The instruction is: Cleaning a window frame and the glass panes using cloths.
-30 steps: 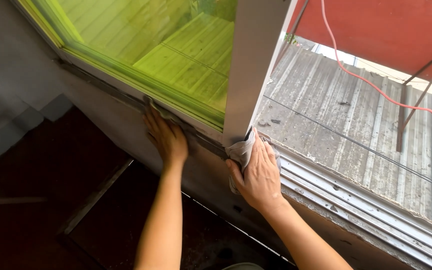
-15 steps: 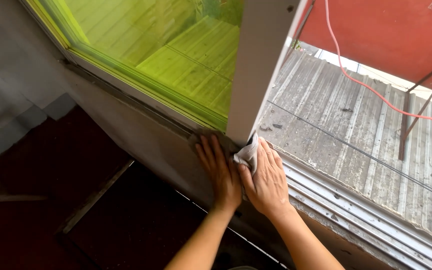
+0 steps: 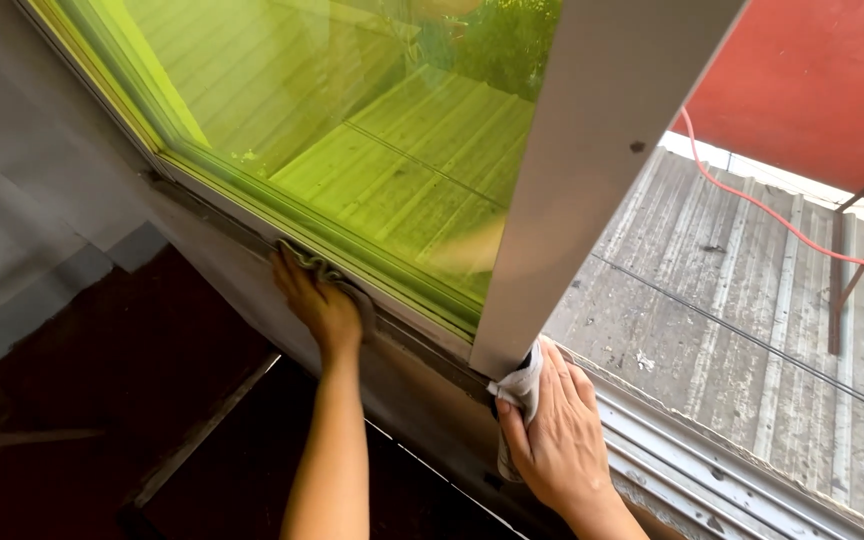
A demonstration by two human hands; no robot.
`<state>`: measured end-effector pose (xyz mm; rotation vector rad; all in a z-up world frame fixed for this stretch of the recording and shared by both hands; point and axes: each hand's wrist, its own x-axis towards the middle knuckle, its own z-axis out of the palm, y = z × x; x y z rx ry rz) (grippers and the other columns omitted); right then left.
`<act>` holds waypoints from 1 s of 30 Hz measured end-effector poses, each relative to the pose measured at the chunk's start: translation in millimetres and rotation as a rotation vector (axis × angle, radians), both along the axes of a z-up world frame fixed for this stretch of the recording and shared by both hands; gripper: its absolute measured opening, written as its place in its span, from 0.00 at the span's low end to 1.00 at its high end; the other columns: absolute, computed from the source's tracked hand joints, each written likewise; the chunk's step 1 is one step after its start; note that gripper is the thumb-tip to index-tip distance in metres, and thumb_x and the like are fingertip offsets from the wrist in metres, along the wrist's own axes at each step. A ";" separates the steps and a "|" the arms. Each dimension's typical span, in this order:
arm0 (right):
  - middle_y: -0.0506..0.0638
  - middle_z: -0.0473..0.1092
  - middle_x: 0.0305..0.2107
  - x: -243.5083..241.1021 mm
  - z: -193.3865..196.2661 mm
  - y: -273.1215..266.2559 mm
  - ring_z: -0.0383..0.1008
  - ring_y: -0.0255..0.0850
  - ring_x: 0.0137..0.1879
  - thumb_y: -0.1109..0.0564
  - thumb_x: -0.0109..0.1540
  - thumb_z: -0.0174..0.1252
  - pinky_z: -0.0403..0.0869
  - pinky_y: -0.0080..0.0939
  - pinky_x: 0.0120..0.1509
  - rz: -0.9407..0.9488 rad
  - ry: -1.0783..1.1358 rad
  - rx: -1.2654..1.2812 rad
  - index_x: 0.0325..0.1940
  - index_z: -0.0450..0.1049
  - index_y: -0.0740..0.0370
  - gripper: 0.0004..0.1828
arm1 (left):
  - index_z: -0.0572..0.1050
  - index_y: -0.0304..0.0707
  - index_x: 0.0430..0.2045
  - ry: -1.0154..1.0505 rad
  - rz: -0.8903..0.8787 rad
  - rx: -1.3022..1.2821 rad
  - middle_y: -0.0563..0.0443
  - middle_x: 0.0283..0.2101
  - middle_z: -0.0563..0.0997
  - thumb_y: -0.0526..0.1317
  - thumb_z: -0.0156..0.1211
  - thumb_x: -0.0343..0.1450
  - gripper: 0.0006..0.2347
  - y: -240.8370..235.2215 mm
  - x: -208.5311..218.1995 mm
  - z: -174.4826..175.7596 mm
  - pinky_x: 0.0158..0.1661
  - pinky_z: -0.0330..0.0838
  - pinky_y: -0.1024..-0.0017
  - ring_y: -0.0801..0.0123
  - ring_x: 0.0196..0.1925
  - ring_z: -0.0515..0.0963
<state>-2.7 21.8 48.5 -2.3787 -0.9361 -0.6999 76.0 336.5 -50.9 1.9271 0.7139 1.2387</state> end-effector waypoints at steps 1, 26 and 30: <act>0.64 0.66 0.65 3.1 -1.1 1.2 0.64 0.54 0.73 0.48 0.63 0.53 0.59 0.51 0.72 0.002 0.000 0.002 0.69 0.60 0.74 0.35 | 0.52 0.38 0.73 0.000 0.002 0.002 0.31 0.76 0.50 0.25 0.36 0.69 0.31 14.0 4.8 5.0 0.66 0.47 0.33 0.35 0.78 0.49; 0.68 0.61 0.68 -2.6 -14.4 -8.0 0.58 0.55 0.76 0.46 0.66 0.48 0.54 0.52 0.75 0.046 0.035 -0.024 0.74 0.55 0.75 0.38 | 0.46 0.28 0.72 0.051 -0.431 -0.015 0.23 0.77 0.36 0.39 0.40 0.78 0.27 -207.1 -99.4 8.6 0.70 0.31 0.36 0.21 0.77 0.31; 0.65 0.61 0.69 -3.6 -10.6 -7.4 0.57 0.54 0.77 0.44 0.66 0.48 0.55 0.51 0.76 0.044 0.024 -0.035 0.74 0.55 0.73 0.39 | 0.45 0.29 0.73 0.050 -0.270 -0.018 0.31 0.78 0.39 0.36 0.38 0.77 0.26 -171.3 -68.7 8.0 0.72 0.28 0.39 0.28 0.78 0.31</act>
